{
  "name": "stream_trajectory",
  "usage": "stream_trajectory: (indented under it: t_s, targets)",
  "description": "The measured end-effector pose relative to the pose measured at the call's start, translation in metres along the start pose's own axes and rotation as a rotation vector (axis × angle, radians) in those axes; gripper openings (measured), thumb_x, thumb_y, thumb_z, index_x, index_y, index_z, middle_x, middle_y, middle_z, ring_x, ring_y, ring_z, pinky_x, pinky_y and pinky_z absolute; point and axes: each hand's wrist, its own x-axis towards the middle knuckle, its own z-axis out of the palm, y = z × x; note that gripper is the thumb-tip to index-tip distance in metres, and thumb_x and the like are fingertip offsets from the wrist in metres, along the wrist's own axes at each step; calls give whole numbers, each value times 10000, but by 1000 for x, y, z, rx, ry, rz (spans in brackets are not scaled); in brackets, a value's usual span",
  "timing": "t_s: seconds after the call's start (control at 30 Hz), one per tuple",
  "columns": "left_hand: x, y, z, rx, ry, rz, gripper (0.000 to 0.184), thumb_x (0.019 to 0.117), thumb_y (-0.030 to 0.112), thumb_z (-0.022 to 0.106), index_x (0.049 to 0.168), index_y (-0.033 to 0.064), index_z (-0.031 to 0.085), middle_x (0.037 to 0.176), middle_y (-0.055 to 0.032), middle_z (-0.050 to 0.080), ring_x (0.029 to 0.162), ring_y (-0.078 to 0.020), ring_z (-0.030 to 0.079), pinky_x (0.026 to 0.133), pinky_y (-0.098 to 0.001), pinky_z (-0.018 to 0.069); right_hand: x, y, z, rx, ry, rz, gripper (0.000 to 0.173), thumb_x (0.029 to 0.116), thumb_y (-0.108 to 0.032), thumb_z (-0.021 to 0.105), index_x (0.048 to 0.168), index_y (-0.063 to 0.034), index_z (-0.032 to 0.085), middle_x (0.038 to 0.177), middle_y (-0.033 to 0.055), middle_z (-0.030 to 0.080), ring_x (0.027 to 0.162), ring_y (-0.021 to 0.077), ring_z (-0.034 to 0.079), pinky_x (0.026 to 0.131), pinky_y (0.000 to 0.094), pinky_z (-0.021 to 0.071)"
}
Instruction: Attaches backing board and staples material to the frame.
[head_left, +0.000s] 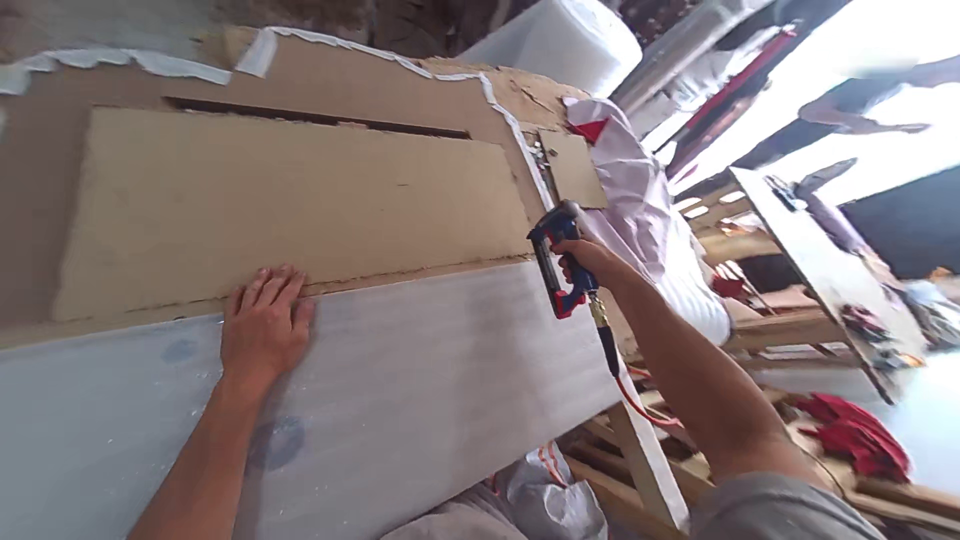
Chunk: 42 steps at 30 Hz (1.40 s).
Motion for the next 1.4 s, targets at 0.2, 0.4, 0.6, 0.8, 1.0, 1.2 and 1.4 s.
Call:
stream_trajectory:
  t_s: [0.2, 0.4, 0.6, 0.8, 1.0, 1.2, 1.4]
  targets:
    - [-1, -2, 1, 53, 17, -97, 626, 1028, 554, 264, 1501, 240, 529, 1610, -42, 436, 1526, -323, 322, 1233, -621, 167, 15, -131, 107, 0, -257, -237, 221, 1014, -267, 544, 1118, -82, 606, 681, 13, 577, 514, 138, 579, 532, 348, 575]
    - [-2, -5, 2, 51, 48, -123, 618, 1035, 548, 232, 1486, 267, 547, 1605, -2, 447, 1517, -287, 346, 1235, -590, 193, 76, -263, 253, -108, -436, -345, 215, 1034, -288, 481, 944, -115, 571, 640, -6, 521, 497, 135, 528, 508, 334, 526]
    - [-1, -5, 1, 21, 46, -133, 589, 1059, 517, 230, 1486, 267, 549, 1592, 6, 466, 1513, -280, 355, 1237, -582, 197, 99, -303, 310, -179, -373, -325, 184, 1030, -276, 467, 949, -132, 547, 671, 0, 526, 503, 132, 524, 511, 331, 526]
    - [-1, -4, -2, 1, 43, -121, 586, 1069, 491, 219, 1469, 236, 563, 1597, -15, 458, 1519, -288, 340, 1232, -584, 204, 54, -265, 304, -211, -340, -233, 218, 1042, -297, 441, 970, -121, 548, 634, -5, 500, 480, 128, 504, 490, 323, 512]
    - [-3, -3, -11, -81, 16, -112, 609, 1065, 466, 189, 1460, 201, 569, 1608, -40, 437, 1541, -294, 288, 1242, -590, 158, -35, -183, 286, -166, -316, -123, 201, 1035, -286, 465, 957, -121, 551, 605, -11, 484, 460, 124, 489, 472, 315, 501]
    - [-13, -25, -22, -235, 27, -24, 609, 1075, 419, 204, 1345, 114, 657, 1508, -91, 551, 1490, -309, 387, 1240, -570, 203, -105, -117, 275, -136, -278, -37, 189, 1031, -269, 490, 985, -106, 574, 603, -3, 504, 450, 126, 502, 462, 314, 514]
    - [-43, -104, -62, -119, 60, -22, 575, 1066, 416, 270, 1373, 84, 626, 1499, -156, 540, 1459, -378, 412, 1191, -649, 242, -149, -75, 269, -106, -251, 13, 171, 1010, -274, 544, 1008, -104, 567, 586, 5, 498, 436, 129, 506, 459, 316, 523]
